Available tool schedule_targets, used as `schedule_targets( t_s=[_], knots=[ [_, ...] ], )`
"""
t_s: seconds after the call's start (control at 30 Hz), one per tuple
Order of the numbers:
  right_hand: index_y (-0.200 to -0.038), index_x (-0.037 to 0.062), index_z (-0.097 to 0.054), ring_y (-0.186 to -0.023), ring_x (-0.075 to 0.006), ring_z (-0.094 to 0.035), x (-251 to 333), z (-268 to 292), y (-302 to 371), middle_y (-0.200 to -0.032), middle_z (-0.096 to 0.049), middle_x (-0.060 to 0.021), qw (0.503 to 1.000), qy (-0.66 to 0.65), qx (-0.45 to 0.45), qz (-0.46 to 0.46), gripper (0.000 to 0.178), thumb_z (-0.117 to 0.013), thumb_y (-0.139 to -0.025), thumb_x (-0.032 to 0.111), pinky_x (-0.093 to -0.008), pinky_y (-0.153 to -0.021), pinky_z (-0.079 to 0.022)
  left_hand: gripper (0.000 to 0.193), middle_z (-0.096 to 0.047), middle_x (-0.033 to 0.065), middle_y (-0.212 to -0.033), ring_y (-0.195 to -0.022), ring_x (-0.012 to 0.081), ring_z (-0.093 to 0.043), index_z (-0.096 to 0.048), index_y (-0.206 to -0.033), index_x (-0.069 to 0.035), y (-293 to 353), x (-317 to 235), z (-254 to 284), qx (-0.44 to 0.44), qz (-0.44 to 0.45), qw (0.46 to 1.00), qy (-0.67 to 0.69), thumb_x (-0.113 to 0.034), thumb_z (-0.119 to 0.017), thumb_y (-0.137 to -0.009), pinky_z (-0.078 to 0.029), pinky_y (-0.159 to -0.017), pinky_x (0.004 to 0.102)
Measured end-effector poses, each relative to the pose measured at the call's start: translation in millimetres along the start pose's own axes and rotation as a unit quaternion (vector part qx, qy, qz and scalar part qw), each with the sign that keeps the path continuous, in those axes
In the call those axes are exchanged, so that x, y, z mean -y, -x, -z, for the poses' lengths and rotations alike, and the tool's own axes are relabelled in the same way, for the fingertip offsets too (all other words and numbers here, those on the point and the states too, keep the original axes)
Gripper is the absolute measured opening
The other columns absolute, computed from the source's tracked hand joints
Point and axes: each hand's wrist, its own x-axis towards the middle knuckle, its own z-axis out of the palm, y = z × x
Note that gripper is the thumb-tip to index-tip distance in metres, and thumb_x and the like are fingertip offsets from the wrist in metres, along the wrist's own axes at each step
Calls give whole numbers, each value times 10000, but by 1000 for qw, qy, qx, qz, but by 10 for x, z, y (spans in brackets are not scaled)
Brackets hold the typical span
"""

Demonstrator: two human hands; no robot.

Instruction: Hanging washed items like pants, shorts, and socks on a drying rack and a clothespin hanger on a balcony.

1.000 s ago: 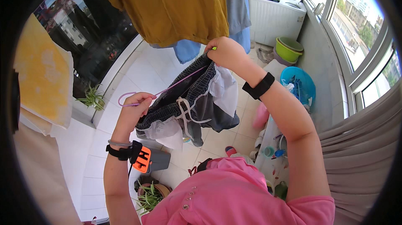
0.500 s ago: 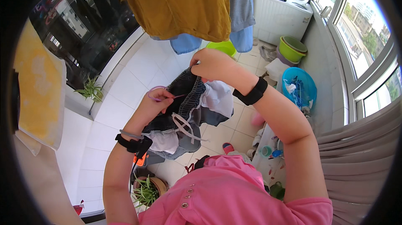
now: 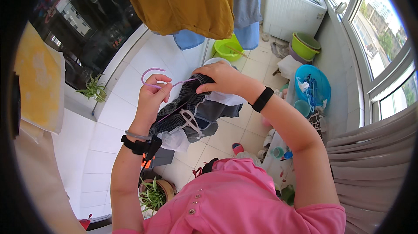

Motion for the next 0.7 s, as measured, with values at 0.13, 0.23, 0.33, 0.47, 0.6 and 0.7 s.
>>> schedule_targets(
  t_s=[0.13, 0.23, 0.33, 0.47, 0.6, 0.7],
  knots=[
    [-973, 60, -656, -800, -358, -603, 211, 41, 22, -836, -639, -169, 966, 4, 117, -231, 318, -658, -824, 342, -413, -681, -470, 264, -581, 8, -683, -606, 68, -486, -518, -1132, -47, 31, -94, 34, 42, -3, 999, -18, -99, -601, -886, -380, -580, 206],
    [-952, 50, -652, -781, -356, -603, 294, 114, -11, -819, -640, -160, 970, 53, 53, -232, 319, -664, -817, 339, -414, -662, -467, 409, -610, 91, -1002, -932, 151, -550, -440, -1283, -54, 85, -12, 307, 47, -72, 995, -42, -150, -581, -911, -425, -850, 276],
    [-927, 44, -642, -768, -356, -608, 279, 245, 41, -816, -644, -152, 965, 78, 26, -251, 264, -685, -808, 275, -404, -659, -475, 442, -540, 107, -1223, -1154, 199, -484, -431, -1329, -59, 268, 216, 583, -34, -71, 996, -49, -251, -547, -948, -355, -1016, 331],
    [-942, 36, -645, -779, -355, -610, 346, 367, -31, -844, -644, -155, 955, 105, 27, -277, 261, -686, -806, 255, -395, -672, -477, 401, -564, 95, -1176, -1088, 161, -516, -518, -1252, -29, 538, 911, 846, -153, 57, 983, -88, -257, -587, -930, -441, -891, 293],
    [-946, 31, -644, -779, -361, -609, 357, 387, -46, -843, -646, -161, 951, 126, 42, -278, 270, -685, -808, 260, -392, -678, -478, 249, -632, 28, -903, -795, 87, -544, -613, -1075, -1, 428, 1178, 854, -197, 51, 979, -30, -208, -560, -949, -447, -676, 221],
    [-945, 69, -655, -733, -352, -609, 357, 441, 5, -799, -639, -154, 944, 149, 62, -288, 285, -661, -821, 326, -409, -630, -467, 212, -619, -3, -804, -718, 68, -519, -644, -990, -3, 397, 1200, 807, -177, 43, 983, -20, -188, -549, -951, -445, -661, 235]
  ],
)
